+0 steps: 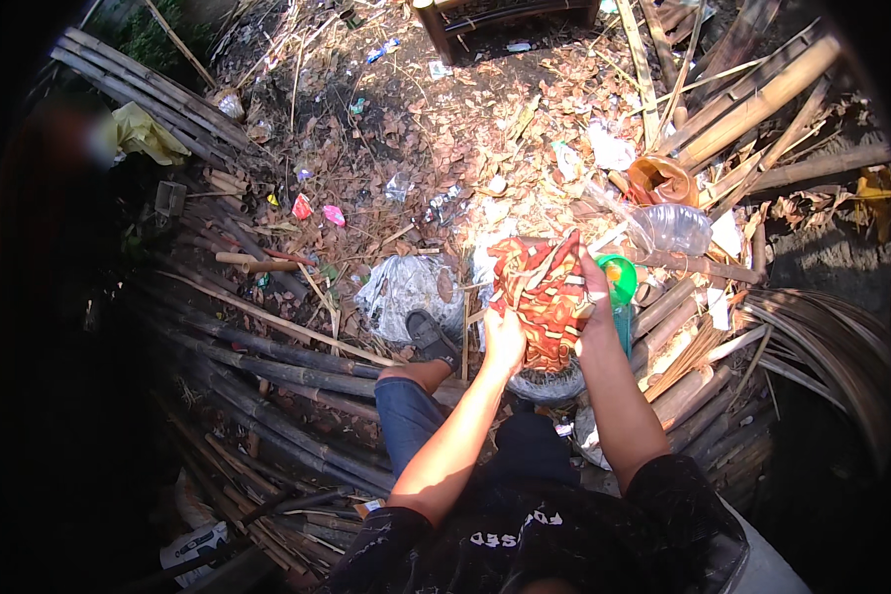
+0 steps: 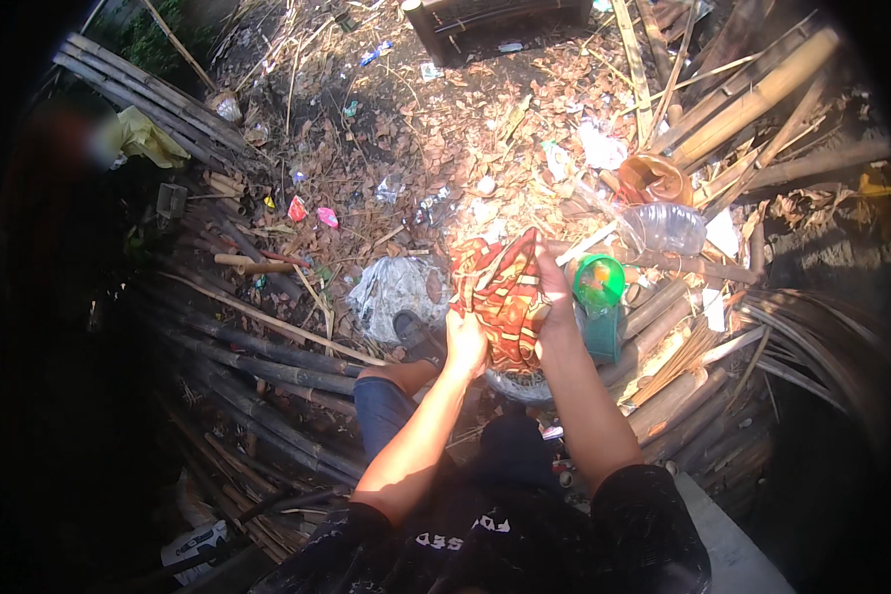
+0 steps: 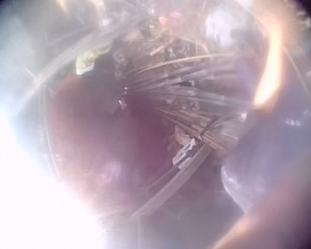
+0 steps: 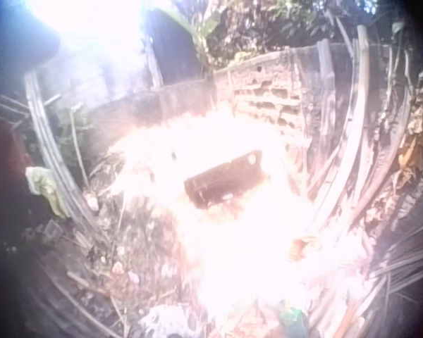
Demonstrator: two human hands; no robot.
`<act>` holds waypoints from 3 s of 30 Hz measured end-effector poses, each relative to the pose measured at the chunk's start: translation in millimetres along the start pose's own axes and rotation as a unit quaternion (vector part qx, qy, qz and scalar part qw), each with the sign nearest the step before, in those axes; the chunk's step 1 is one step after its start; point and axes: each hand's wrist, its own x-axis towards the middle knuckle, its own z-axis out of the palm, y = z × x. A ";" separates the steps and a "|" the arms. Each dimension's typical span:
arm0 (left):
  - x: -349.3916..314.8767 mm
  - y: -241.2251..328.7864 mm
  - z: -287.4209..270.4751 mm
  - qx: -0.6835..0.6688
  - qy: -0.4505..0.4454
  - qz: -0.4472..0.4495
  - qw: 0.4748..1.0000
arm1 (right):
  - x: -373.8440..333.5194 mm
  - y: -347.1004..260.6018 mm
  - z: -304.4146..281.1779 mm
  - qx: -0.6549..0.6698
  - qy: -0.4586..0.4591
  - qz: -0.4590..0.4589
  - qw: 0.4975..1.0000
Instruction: The person flips a small bamboo stool, wipes its legs with a cloth, and then applies a brown finish to the legs using a brush and a paint can. The person repeatedly dips the brush and paints the legs while the stool remains on the ground.
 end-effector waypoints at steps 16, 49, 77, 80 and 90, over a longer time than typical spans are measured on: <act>278.6 267.1 -124.8 -0.138 0.059 -0.068 0.986 | 223.7 25.9 246.0 -0.253 0.020 -0.029 0.967; 782.0 616.2 -149.2 0.507 0.162 0.105 0.840 | 716.4 49.9 619.2 -0.154 -0.032 0.048 0.986; 1225.6 671.4 -98.3 0.628 -0.493 -0.148 0.584 | 1006.0 -10.2 825.2 0.050 -0.112 -0.006 0.992; 1256.6 652.9 -123.0 0.645 -0.454 -0.118 0.603 | 1022.5 -10.3 829.3 0.075 -0.037 -0.079 0.993; 1289.2 611.4 -175.1 0.411 -0.293 -0.321 0.801 | 1179.8 -35.2 691.9 -0.006 0.173 -0.153 0.973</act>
